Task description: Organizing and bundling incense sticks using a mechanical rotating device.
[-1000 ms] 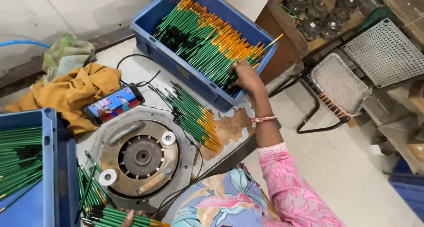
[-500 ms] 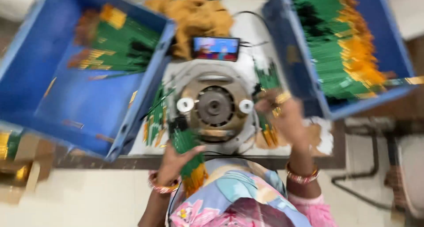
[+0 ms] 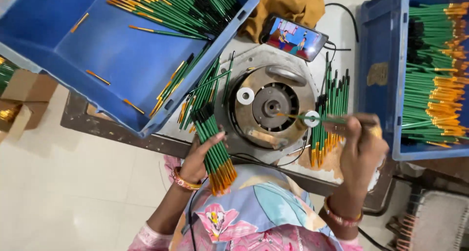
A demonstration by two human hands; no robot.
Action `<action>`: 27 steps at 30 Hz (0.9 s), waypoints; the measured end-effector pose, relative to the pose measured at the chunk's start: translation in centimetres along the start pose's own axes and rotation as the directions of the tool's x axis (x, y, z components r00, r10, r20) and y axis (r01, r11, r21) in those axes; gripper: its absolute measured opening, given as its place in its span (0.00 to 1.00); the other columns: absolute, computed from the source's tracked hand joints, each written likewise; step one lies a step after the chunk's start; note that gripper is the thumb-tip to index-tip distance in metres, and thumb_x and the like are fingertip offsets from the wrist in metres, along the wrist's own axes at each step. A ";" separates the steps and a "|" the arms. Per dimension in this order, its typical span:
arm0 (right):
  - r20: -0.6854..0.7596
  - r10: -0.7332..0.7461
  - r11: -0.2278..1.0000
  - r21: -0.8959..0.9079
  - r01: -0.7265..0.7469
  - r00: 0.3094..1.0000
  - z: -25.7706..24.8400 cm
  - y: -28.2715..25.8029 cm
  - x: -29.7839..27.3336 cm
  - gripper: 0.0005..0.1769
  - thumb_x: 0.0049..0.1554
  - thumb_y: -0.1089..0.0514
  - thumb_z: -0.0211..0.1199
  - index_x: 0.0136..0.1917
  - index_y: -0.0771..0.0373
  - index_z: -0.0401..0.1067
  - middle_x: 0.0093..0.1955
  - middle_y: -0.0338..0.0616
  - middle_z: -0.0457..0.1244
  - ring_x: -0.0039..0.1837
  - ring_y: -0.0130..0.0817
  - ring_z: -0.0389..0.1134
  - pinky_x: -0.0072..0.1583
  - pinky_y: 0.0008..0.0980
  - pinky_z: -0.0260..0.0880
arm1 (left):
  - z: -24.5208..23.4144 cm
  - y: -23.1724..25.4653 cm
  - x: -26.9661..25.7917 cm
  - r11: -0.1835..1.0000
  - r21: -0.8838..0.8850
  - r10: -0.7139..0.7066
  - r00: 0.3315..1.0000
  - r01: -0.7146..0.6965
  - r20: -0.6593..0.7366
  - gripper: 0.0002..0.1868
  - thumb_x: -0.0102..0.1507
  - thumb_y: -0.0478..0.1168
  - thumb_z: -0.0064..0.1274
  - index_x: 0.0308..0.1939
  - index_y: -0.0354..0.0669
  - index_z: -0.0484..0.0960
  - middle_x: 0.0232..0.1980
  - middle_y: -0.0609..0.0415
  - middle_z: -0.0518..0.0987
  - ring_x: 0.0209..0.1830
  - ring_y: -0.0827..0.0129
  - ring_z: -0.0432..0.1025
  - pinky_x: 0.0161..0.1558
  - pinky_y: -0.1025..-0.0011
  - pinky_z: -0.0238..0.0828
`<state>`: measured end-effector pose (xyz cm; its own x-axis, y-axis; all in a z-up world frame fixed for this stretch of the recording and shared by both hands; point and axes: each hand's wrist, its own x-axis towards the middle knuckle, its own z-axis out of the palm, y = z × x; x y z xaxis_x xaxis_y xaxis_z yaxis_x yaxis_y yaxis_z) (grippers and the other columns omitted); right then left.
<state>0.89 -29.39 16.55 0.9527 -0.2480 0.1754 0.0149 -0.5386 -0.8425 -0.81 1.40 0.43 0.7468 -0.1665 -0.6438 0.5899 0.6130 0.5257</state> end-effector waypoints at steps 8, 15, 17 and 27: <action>0.242 -0.054 0.937 -0.324 0.134 0.969 7.6 5.6 0.6 0.07 0.67 0.58 0.61 0.52 0.65 0.72 0.37 0.51 0.67 0.37 0.42 0.68 0.41 0.39 0.67 | 0.7 -0.4 0.4 0.998 0.054 -0.018 0.998 0.015 0.053 0.17 0.57 0.33 0.66 0.47 0.40 0.77 0.37 0.57 0.79 0.33 0.68 0.78 0.33 0.70 0.77; 0.253 -0.303 0.864 -0.334 0.377 0.919 8.7 5.8 0.6 0.04 0.66 0.61 0.60 0.51 0.65 0.71 0.42 0.52 0.68 0.38 0.47 0.70 0.40 0.39 0.67 | 0.4 -0.5 0.6 0.996 0.070 0.048 0.992 -0.056 0.115 0.13 0.58 0.33 0.64 0.44 0.41 0.78 0.35 0.57 0.80 0.33 0.70 0.79 0.35 0.71 0.77; 0.215 -0.239 0.879 -0.367 0.305 0.947 9.8 7.2 0.4 0.06 0.65 0.61 0.62 0.49 0.66 0.71 0.40 0.52 0.68 0.37 0.48 0.69 0.39 0.40 0.66 | -0.1 -0.5 0.5 0.995 0.089 0.045 0.995 -0.053 0.089 0.13 0.58 0.32 0.65 0.44 0.40 0.77 0.35 0.57 0.79 0.33 0.69 0.78 0.35 0.70 0.77; 0.316 -0.263 0.932 -0.163 0.325 0.911 10.0 5.8 1.1 0.08 0.66 0.63 0.57 0.56 0.64 0.74 0.55 0.52 0.70 0.55 0.52 0.71 0.53 0.45 0.72 | -0.8 0.5 -0.7 0.991 0.137 -0.018 0.982 -0.008 0.190 0.14 0.59 0.32 0.62 0.48 0.35 0.78 0.43 0.49 0.85 0.42 0.64 0.82 0.44 0.66 0.84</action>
<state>5.08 -24.73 6.74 0.9604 0.1705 0.2203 0.2745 -0.7133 -0.6448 -1.25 2.43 0.74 0.7806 -0.3213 -0.5361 0.6203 0.5030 0.6018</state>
